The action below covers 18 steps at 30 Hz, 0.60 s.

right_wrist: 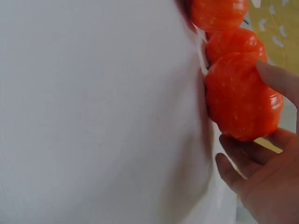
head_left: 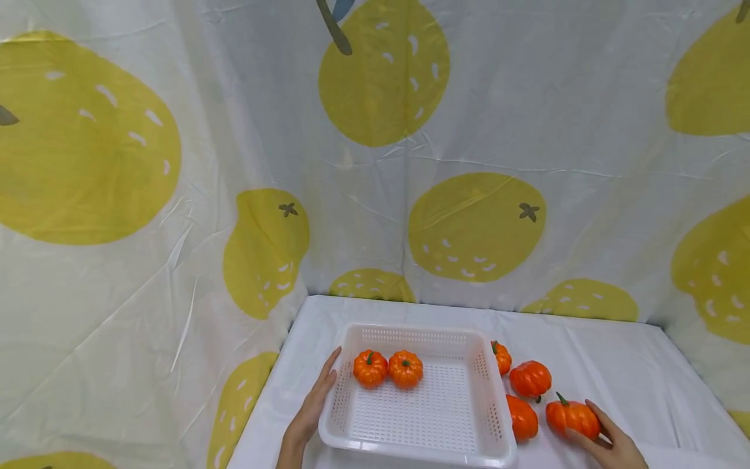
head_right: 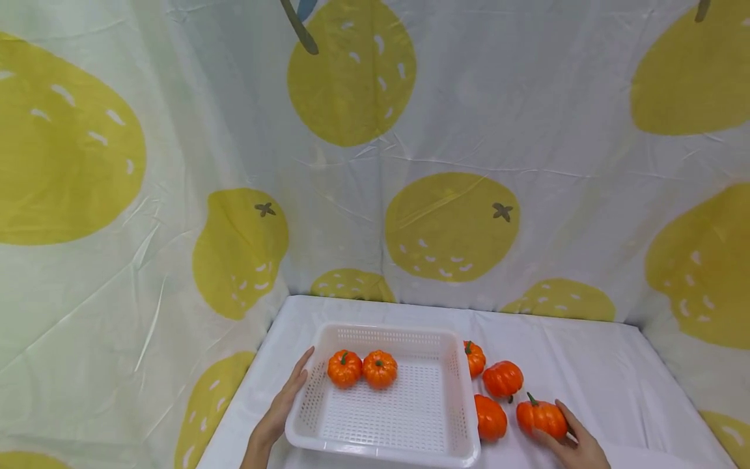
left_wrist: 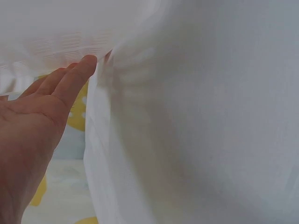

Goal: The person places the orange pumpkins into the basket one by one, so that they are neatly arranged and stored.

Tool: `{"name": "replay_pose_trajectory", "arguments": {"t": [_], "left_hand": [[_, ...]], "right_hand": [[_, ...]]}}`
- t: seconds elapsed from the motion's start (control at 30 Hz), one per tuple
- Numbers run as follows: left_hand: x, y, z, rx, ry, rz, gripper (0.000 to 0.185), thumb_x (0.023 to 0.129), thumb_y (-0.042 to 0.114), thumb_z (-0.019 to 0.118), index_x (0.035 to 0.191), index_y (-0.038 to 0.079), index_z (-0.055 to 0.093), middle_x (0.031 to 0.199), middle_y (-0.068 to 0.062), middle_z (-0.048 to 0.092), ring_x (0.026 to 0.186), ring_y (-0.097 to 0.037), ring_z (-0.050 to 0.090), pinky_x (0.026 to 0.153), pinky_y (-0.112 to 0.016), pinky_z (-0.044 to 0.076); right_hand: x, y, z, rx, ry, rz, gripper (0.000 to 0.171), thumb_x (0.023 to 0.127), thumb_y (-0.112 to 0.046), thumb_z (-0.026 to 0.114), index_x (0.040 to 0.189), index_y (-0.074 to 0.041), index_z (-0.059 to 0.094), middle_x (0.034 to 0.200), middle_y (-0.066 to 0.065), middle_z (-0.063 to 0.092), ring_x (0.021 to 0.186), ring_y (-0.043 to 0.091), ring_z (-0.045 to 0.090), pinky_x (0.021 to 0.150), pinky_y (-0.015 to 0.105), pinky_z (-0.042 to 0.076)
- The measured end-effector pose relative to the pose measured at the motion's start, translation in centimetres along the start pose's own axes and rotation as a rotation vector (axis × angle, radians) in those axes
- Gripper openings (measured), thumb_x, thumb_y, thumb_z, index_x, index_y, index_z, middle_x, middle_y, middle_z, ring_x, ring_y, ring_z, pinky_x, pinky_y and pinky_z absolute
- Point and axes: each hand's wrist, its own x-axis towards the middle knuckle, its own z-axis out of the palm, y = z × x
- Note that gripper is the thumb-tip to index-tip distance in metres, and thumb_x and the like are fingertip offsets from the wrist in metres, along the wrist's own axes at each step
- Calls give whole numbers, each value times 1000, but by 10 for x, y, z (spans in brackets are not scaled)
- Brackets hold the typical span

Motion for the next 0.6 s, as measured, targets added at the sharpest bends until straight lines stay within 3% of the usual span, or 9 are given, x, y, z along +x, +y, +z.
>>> {"name": "replay_pose_trajectory", "arguments": {"t": [0.1,0.17,0.37,0.6], "left_hand": [[0,0,0,-1,-1,0,56,110,55,28,164,44,19,177,-4,4,162,-44,-1,120,-78,1],[0,0,0,-2,-5,1,56,110,55,28,164,44,19,177,-4,4,162,-44,0,120,-78,2],[0,0,0,0,0,6,56,110,55,28,164,44,19,177,-4,4,161,-45,0,120,-78,3],[0,-2,0,-8,-8,11,55,110,55,27,164,44,18,177,-3,3,162,-43,-2,121,-77,0]], "right_hand": [[7,10,1,2,12,-8,133,81,-77,70,161,6,4,151,44,23,125,60,42,92,58,57],[13,18,3,15,29,-6,135,78,-75,74,162,4,4,152,43,21,126,60,39,93,62,55],[30,35,8,20,56,-3,142,71,-63,87,163,1,-1,156,42,15,132,62,30,106,72,43],[17,33,3,21,34,30,143,74,-71,81,162,3,-5,151,45,15,130,65,27,101,71,47]]}}
